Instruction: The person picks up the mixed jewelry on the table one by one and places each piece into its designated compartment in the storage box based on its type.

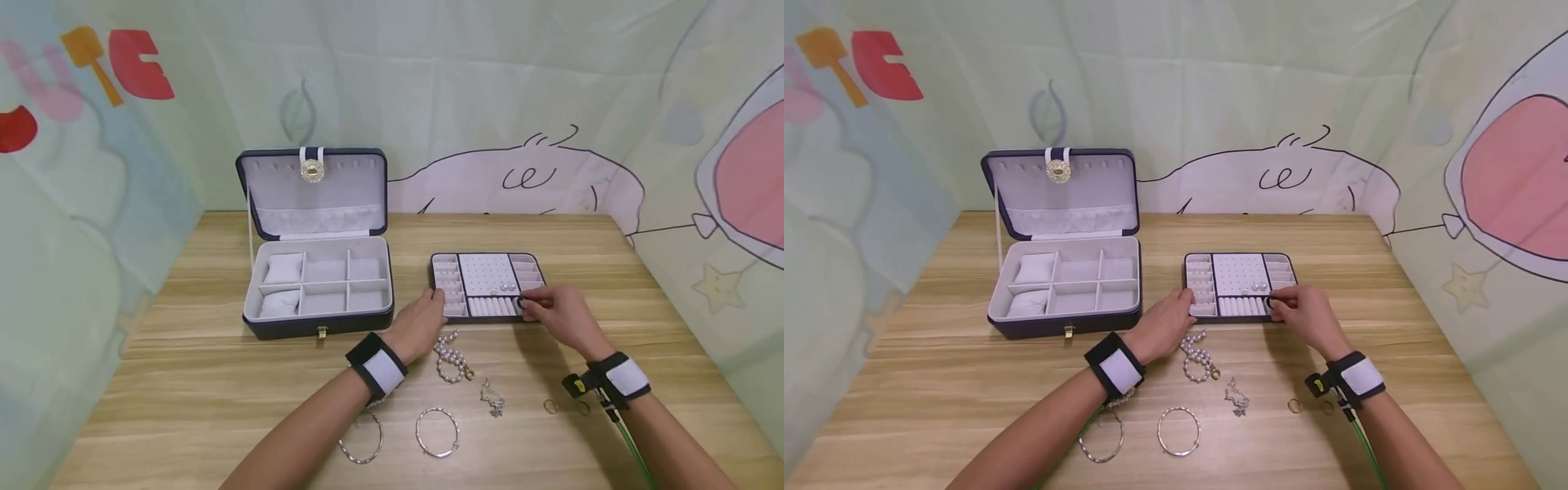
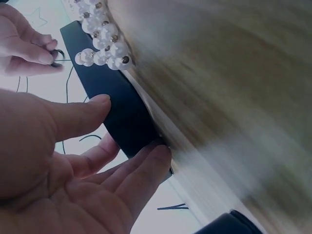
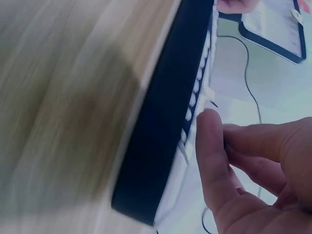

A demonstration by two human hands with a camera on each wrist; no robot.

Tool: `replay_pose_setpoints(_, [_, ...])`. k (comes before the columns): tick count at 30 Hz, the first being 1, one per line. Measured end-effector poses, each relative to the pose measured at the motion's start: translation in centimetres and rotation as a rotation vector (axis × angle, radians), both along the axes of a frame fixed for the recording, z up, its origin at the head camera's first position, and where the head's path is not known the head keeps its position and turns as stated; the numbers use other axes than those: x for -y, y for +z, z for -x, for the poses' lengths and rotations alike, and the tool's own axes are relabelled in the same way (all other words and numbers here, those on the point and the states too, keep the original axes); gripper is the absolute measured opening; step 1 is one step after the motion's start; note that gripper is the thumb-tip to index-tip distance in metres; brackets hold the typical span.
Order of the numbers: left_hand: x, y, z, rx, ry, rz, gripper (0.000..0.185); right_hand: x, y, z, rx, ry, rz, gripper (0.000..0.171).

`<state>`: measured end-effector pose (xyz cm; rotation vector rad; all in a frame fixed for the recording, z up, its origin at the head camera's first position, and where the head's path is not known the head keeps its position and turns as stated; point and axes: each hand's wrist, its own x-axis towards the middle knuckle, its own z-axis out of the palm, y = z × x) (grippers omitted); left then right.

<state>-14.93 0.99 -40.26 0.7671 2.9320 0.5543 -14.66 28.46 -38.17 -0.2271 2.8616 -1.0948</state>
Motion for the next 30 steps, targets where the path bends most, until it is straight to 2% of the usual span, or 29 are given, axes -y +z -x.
replay_pose_setpoints(2, [-0.1,0.1,0.0,-0.002,-0.003,0.002,0.032,0.3,-0.3,0.5,-0.015,0.007,-0.016,0.025])
replay_pose_setpoints(9, [-0.1,0.2,-0.1,0.005,-0.009,0.004,0.032,1.3,-0.4,1.2,-0.073,0.010,-0.188,0.020])
replay_pose_setpoints(18, [-0.1,0.1,0.0,0.024,-0.003,-0.003,0.033,1.6,-0.7,1.3,-0.097,0.008,-0.245,0.012])
replay_pose_setpoints(23, [-0.1,0.1,0.1,0.024,-0.003,0.003,0.033,1.4,-1.0,0.9,-0.164,0.041,-0.287,0.013])
replay_pose_setpoints(30, [0.0,0.0,0.1,0.030,0.000,0.002,0.032,1.2,-0.9,0.5,-0.195,0.098,-0.318,0.018])
